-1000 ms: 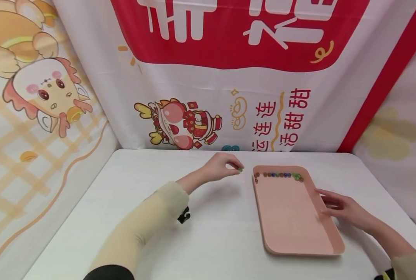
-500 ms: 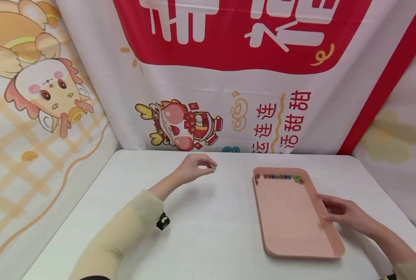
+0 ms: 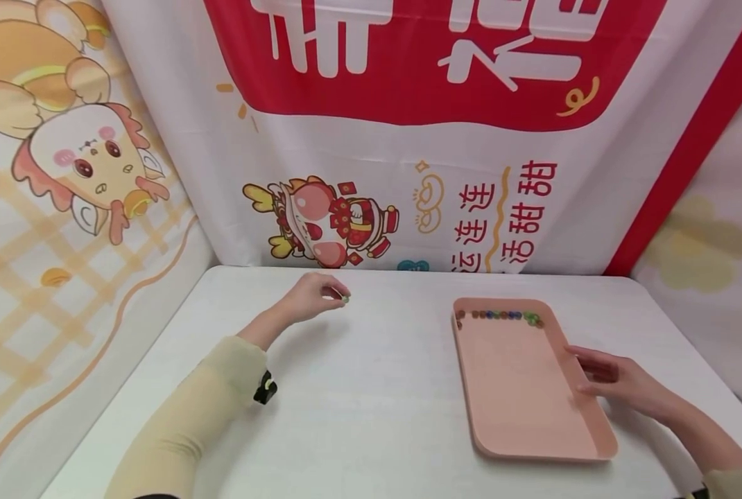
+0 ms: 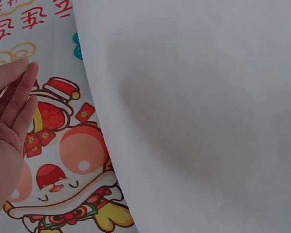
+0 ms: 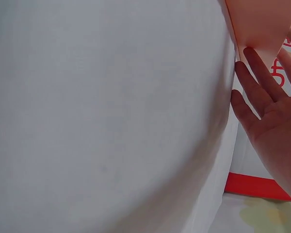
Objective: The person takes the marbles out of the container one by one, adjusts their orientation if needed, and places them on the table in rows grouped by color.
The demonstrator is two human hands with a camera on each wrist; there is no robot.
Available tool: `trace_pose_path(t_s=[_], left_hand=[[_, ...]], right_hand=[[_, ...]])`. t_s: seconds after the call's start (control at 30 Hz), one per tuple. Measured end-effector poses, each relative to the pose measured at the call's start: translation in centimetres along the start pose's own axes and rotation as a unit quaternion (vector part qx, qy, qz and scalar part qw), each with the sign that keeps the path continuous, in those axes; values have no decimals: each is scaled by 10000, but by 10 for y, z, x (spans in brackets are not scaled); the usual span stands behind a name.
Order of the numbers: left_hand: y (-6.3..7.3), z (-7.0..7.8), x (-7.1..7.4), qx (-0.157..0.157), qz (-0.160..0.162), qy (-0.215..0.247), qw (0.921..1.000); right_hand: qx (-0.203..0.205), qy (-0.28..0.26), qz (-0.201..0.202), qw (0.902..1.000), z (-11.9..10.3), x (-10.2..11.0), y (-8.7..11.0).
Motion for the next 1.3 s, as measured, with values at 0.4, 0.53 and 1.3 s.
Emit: trace_pose_path(t_s=[0.4,0.53,1.3], left_hand=[[1,-38,2,322,-111,-335,9989],[3,-47,1,608,-255,-356,9972],[3,-58,-6,986,-461,-700,9916]], right_hand=[[31,-49,19,10000,0,-1,1],[-1,-100,4,9999,-2,-1,1],[-204,-116,-61,9997,-2,-3,1]])
Point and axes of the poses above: each hand's wrist, its own y-axis away from the middle knuckle, its own x-axis out of the back of the hand, z = x × y, the point moved 3 cm from there along -y, towards the middle knuckle, and after that the axes turned 5 degrees about y, right-handed, at the moved point
